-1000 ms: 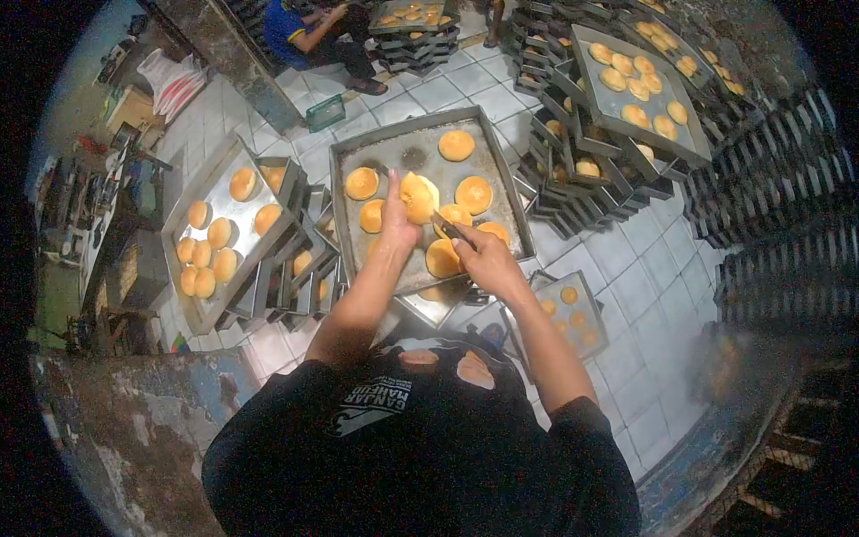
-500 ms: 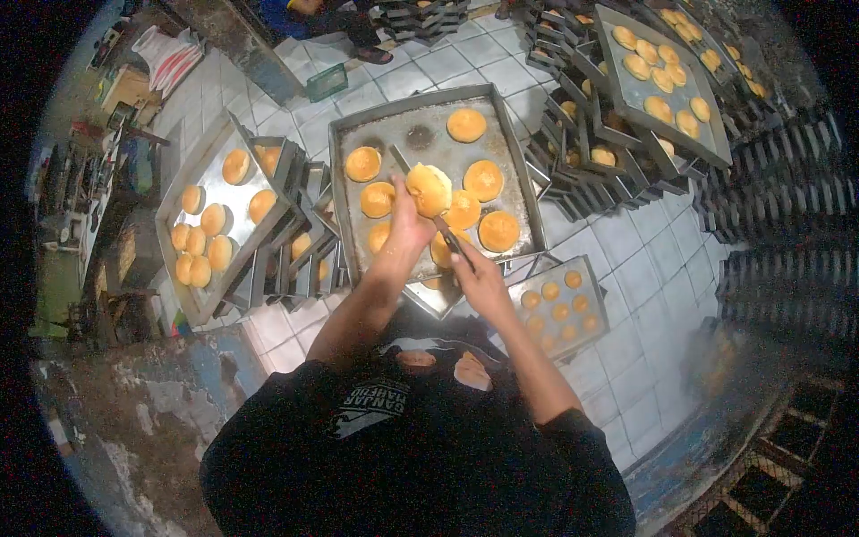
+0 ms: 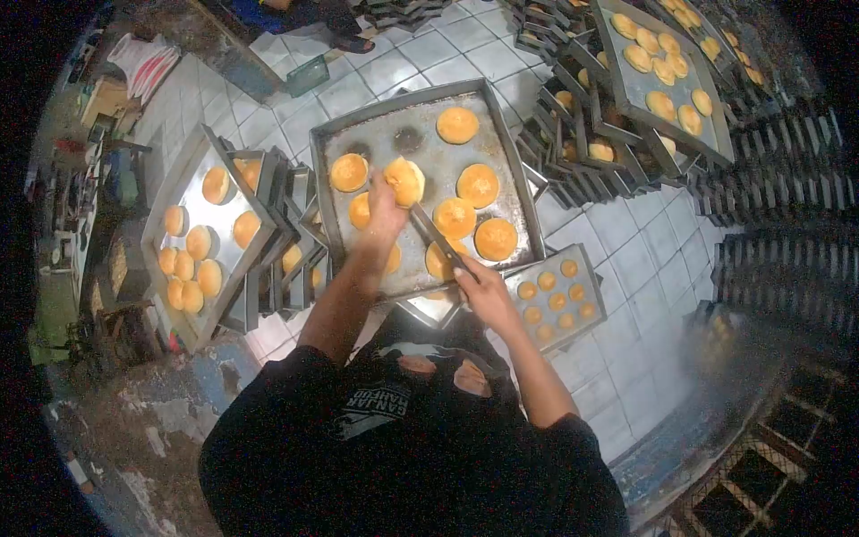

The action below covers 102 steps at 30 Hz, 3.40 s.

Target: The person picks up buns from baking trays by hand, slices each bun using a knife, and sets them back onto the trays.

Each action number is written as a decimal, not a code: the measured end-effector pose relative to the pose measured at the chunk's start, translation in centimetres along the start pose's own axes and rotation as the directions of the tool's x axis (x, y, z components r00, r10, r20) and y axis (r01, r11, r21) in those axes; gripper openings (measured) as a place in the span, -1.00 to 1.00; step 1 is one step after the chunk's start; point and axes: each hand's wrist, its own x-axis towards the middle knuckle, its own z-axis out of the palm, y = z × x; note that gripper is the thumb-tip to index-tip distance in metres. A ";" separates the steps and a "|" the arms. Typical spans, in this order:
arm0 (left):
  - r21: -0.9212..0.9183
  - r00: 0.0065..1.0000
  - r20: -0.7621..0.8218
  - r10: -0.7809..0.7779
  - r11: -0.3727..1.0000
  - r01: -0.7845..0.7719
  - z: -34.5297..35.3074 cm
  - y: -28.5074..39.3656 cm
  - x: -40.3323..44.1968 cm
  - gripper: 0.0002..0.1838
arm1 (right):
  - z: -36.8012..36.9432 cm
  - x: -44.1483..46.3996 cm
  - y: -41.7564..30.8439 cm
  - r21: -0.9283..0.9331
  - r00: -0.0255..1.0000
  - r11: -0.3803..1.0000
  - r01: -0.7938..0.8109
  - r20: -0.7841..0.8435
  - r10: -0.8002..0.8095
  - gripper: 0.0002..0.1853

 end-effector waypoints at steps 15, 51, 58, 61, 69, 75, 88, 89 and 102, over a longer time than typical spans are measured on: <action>0.898 0.793 0.437 0.424 -0.147 -0.415 12.2 -1.0 12.6 -0.52 | -4.0 -8.6 2.9 0.496 0.821 0.858 -0.135 -0.429 0.377 -0.51; -0.485 0.874 0.446 0.195 0.873 0.053 5.6 5.5 -13.4 -0.56 | -0.4 -11.6 -4.1 -0.496 0.672 0.629 0.599 -0.115 -0.731 -0.57; -0.428 0.855 0.503 0.125 0.896 0.121 4.9 4.3 -13.7 -0.59 | 0.5 -11.4 -3.6 -0.538 0.689 0.637 0.552 -0.137 -0.712 -0.56; -0.343 0.841 0.537 0.066 0.928 0.146 5.5 2.1 -15.0 -0.60 | 1.3 -8.6 -5.0 -0.574 0.552 0.544 0.612 -0.182 -0.814 -0.55; -0.404 0.916 0.387 0.109 0.912 0.062 4.2 5.2 -14.0 -0.64 | 1.0 -10.7 -3.7 -0.527 0.679 0.630 0.571 -0.128 -0.723 -0.53; -0.242 0.864 0.502 -0.027 0.955 0.171 5.3 1.1 -15.6 -0.62 | 1.5 -7.1 -6.0 -0.463 0.718 0.714 0.525 -0.210 -0.664 -0.54; -0.125 0.868 0.487 0.101 0.991 -0.046 4.4 1.3 -16.1 -0.33 | 0.1 -8.7 -5.2 -0.419 0.766 0.759 0.498 -0.197 -0.611 -0.53; -0.118 0.875 0.472 0.109 0.991 -0.060 4.6 1.0 -16.2 -0.34 | -0.2 -8.1 -5.9 -0.416 0.767 0.762 0.495 -0.203 -0.609 -0.53; -0.262 0.920 0.390 0.028 0.962 0.081 3.9 -0.7 -14.3 -0.44 | -0.3 -7.1 -3.3 -0.394 0.829 0.810 0.434 -0.178 -0.530 -0.51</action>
